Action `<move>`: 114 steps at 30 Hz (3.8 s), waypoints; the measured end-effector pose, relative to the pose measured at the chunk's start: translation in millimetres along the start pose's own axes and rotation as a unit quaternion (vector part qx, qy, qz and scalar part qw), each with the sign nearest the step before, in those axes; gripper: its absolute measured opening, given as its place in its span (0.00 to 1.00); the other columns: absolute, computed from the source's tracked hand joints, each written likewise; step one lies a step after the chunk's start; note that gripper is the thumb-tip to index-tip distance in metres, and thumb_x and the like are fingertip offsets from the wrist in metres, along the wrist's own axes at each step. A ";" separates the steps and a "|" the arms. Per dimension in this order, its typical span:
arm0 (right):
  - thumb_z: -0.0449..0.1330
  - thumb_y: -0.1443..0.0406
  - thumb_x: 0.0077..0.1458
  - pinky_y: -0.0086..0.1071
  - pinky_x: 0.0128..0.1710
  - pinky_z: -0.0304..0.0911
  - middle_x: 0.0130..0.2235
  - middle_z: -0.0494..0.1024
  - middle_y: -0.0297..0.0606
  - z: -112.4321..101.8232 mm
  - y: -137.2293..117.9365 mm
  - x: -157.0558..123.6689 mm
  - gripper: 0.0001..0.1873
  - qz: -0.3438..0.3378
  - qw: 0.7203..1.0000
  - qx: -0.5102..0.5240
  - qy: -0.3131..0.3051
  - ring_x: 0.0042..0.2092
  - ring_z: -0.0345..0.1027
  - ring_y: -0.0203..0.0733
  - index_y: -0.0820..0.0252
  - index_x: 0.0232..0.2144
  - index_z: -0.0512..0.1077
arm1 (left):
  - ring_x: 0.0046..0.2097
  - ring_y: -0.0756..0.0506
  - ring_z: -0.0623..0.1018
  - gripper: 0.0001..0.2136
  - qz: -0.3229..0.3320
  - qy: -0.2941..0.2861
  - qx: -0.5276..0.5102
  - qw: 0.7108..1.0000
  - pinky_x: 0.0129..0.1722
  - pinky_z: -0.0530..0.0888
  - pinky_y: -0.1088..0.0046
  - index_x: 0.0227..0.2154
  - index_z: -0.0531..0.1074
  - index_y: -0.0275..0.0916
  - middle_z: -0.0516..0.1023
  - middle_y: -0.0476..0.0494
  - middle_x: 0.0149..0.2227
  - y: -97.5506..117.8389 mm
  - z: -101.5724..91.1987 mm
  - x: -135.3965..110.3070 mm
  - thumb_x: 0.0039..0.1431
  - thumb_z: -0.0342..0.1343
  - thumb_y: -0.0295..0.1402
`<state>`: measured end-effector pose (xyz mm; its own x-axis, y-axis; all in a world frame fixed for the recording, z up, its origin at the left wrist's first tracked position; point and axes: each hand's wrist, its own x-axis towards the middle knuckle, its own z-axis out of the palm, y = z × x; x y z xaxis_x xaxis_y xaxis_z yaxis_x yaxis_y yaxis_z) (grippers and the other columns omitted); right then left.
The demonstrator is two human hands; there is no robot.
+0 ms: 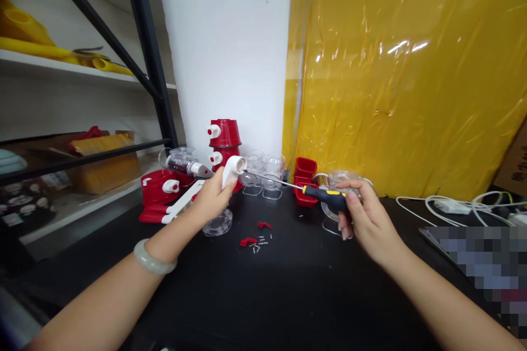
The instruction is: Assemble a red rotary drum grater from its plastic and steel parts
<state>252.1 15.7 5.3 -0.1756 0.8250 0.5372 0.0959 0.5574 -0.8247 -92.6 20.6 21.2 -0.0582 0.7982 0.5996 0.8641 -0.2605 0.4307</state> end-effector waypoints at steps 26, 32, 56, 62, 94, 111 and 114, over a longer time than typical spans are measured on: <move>0.52 0.51 0.62 0.32 0.14 0.60 0.25 0.71 0.31 -3.1 -3.3 -3.8 0.15 -0.021 0.998 0.008 0.058 0.18 0.64 0.38 0.49 0.46 0.60 | 0.36 0.36 0.79 0.10 0.017 -0.018 0.035 0.999 0.35 0.70 0.63 0.39 0.62 0.40 0.77 0.39 0.33 1.4 2.6 -2.9 0.64 0.44 0.40; 0.62 0.59 0.56 0.36 0.28 0.72 0.41 0.71 0.34 4.3 -12.0 -5.8 0.21 -0.131 0.990 0.024 0.041 0.30 0.72 0.38 0.46 0.45 0.55 | 0.40 0.36 0.79 0.09 0.004 -0.016 0.010 1.000 0.38 0.70 0.63 0.38 0.61 0.41 0.78 0.38 0.36 -1.2 2.9 -2.2 0.64 0.44 0.40; 0.61 0.57 0.57 0.35 0.25 0.69 0.43 0.69 0.37 -0.8 -8.5 -6.6 0.22 -0.100 0.994 -0.027 0.030 0.31 0.70 0.39 0.47 0.49 0.55 | 0.39 0.36 0.79 0.10 0.001 -0.005 0.029 1.000 0.36 0.71 0.64 0.40 0.63 0.41 0.78 0.38 0.35 2.6 0.4 -2.8 0.65 0.44 0.40; 0.52 0.52 0.62 0.32 0.13 0.57 0.21 0.66 0.29 -4.0 -6.4 -7.0 0.15 -0.018 0.993 -0.110 0.028 0.16 0.58 0.36 0.50 0.46 0.62 | 0.38 0.36 0.79 0.10 0.011 -0.013 0.034 0.999 0.36 0.71 0.63 0.39 0.63 0.41 0.78 0.38 0.34 2.8 0.9 -3.0 0.65 0.44 0.41; 0.57 0.52 0.59 0.37 0.21 0.68 0.33 0.76 0.35 -1.1 -6.6 -6.2 0.17 -0.041 0.998 -0.038 0.003 0.25 0.71 0.42 0.48 0.46 0.57 | 0.39 0.36 0.79 0.10 -0.002 -0.005 0.001 1.000 0.38 0.71 0.63 0.40 0.63 0.40 0.78 0.38 0.36 -0.6 2.9 -1.4 0.64 0.44 0.40; 0.56 0.51 0.59 0.36 0.32 0.70 0.41 0.76 0.41 -6.6 -7.1 -1.7 0.22 -0.105 0.970 -0.221 0.010 0.36 0.74 0.44 0.53 0.50 0.58 | 0.37 0.36 0.78 0.09 -0.013 -0.022 0.035 0.999 0.35 0.69 0.64 0.38 0.62 0.41 0.77 0.39 0.33 -3.2 8.1 -1.1 0.64 0.44 0.40; 0.55 0.50 0.59 0.35 0.32 0.68 0.38 0.77 0.40 -8.3 -8.4 -3.1 0.19 -0.100 0.956 -0.276 -0.024 0.35 0.74 0.43 0.54 0.46 0.63 | 0.37 0.36 0.79 0.09 -0.010 -0.026 0.042 0.999 0.35 0.69 0.64 0.39 0.63 0.41 0.77 0.39 0.33 -5.8 7.7 0.3 0.64 0.44 0.40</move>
<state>260.0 9.3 12.1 -0.2870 0.6991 0.6549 0.5565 0.6782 -0.4800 -93.7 26.4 13.7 -0.0515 0.8302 0.5552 0.9024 -0.1995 0.3820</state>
